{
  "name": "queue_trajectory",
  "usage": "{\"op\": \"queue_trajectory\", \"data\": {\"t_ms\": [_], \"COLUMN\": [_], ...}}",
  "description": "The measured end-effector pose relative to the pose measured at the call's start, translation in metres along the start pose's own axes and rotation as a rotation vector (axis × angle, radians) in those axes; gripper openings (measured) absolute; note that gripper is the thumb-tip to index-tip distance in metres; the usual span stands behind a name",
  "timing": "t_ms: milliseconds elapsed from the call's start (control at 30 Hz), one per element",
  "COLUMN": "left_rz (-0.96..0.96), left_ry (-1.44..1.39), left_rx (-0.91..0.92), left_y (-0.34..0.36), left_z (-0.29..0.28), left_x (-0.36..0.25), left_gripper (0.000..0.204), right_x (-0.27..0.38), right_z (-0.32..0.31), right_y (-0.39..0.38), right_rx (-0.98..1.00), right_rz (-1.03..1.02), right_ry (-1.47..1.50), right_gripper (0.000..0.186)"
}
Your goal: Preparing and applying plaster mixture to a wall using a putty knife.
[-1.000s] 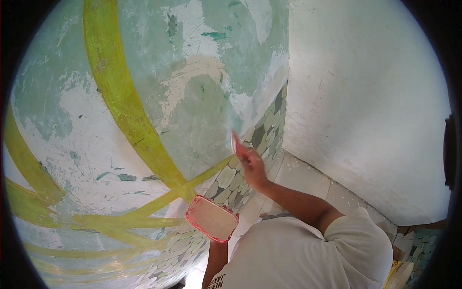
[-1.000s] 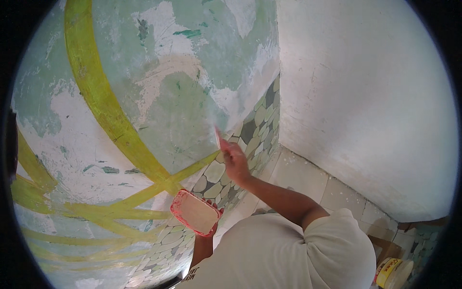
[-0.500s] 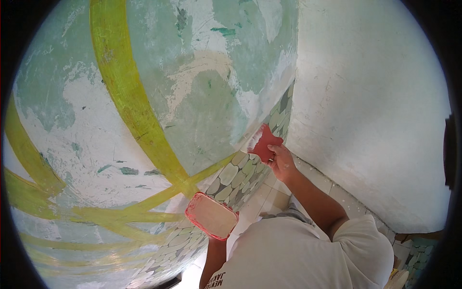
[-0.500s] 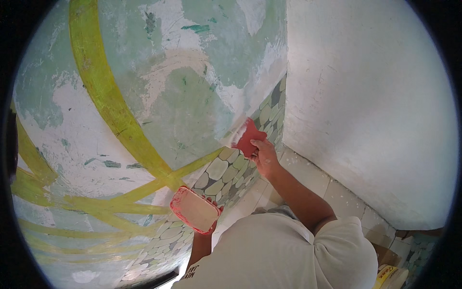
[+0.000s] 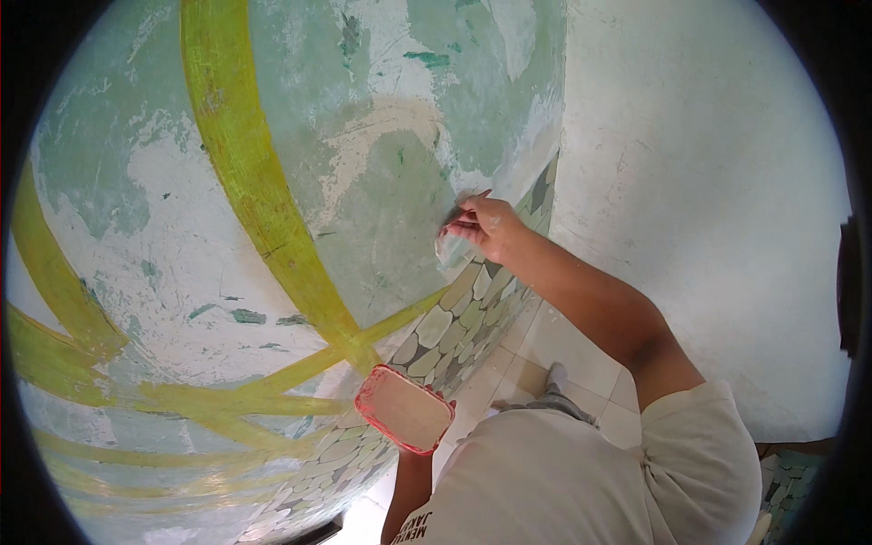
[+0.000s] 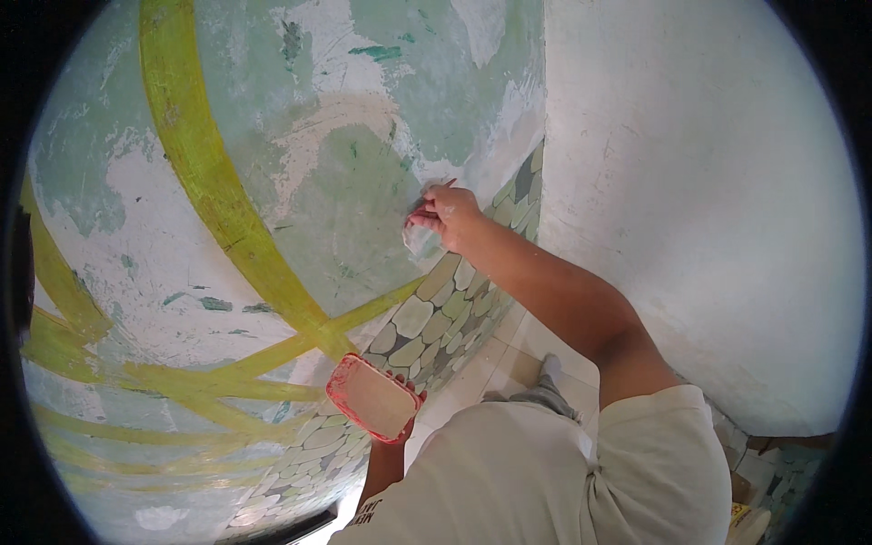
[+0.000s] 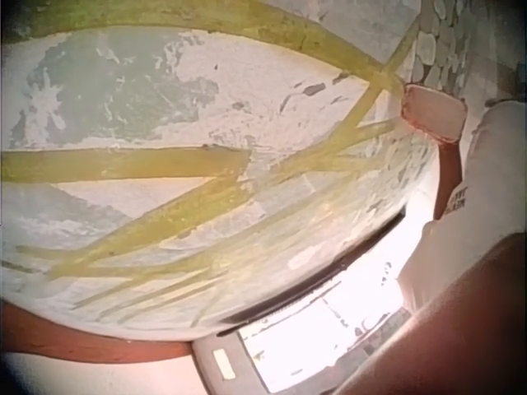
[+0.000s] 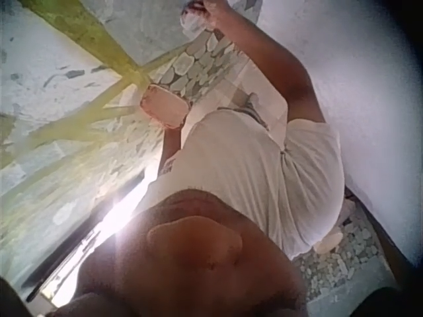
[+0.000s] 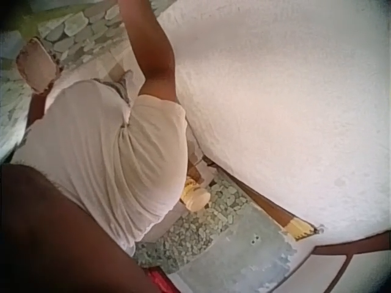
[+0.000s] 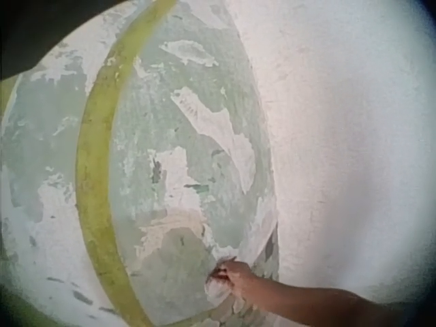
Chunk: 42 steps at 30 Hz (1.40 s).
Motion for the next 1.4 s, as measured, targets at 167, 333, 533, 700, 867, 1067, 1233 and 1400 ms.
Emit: {"op": "queue_trajectory", "data": {"t_ms": [167,333,533,700,867,1067,1233,1400], "left_rz": [0.021,0.024,-0.001,0.018,0.069,0.086,0.075,0.086], "left_ry": [0.003,0.007,-0.009,0.011,0.032,0.015,-0.012,0.008], "left_rx": [-0.005,0.04,0.024,0.023,0.05,0.075,0.077,0.052], "left_y": [0.001,0.004,0.0,-0.005,-0.014,-0.02,-0.013,-0.009], "left_z": [-0.001,0.007,0.0,0.005,-0.002,-0.008,-0.001,0.0], "left_x": [0.002,0.005,0.009,0.01,0.001,-0.007,-0.005,-0.002], "left_gripper": [0.054,0.057,0.057,0.056,0.057,0.058,0.056,0.054], "right_x": [0.025,-0.016,-0.078,-0.043,0.01,-0.022,-0.044,-0.014], "right_z": [-0.015,-0.067,-0.062,-0.036,-0.049,-0.096,-0.102,-0.036], "right_y": [-0.033,-0.05,-0.04,-0.014,-0.032,-0.022,0.006,-0.011], "right_rx": [0.111,0.12,0.041,0.103,0.119,0.12,-0.045,0.133], "right_rz": [-0.209,-0.284,-0.02,-0.011,-0.155,-0.138,-0.088,-0.217], "right_ry": [0.134,0.136,0.112,0.14,0.213,0.056,-0.282,-0.231], "right_gripper": [0.016,0.023,0.022,0.016,0.017,0.021,0.018,0.017]}}
Point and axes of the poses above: each hand's wrist, its own y-axis towards the middle knuckle, its own z-axis out of the palm, x = y × z, the point moved 7 cm from there along y, towards the middle knuckle, and after that the axes turned 10 degrees about x, right-handed, at the moved point
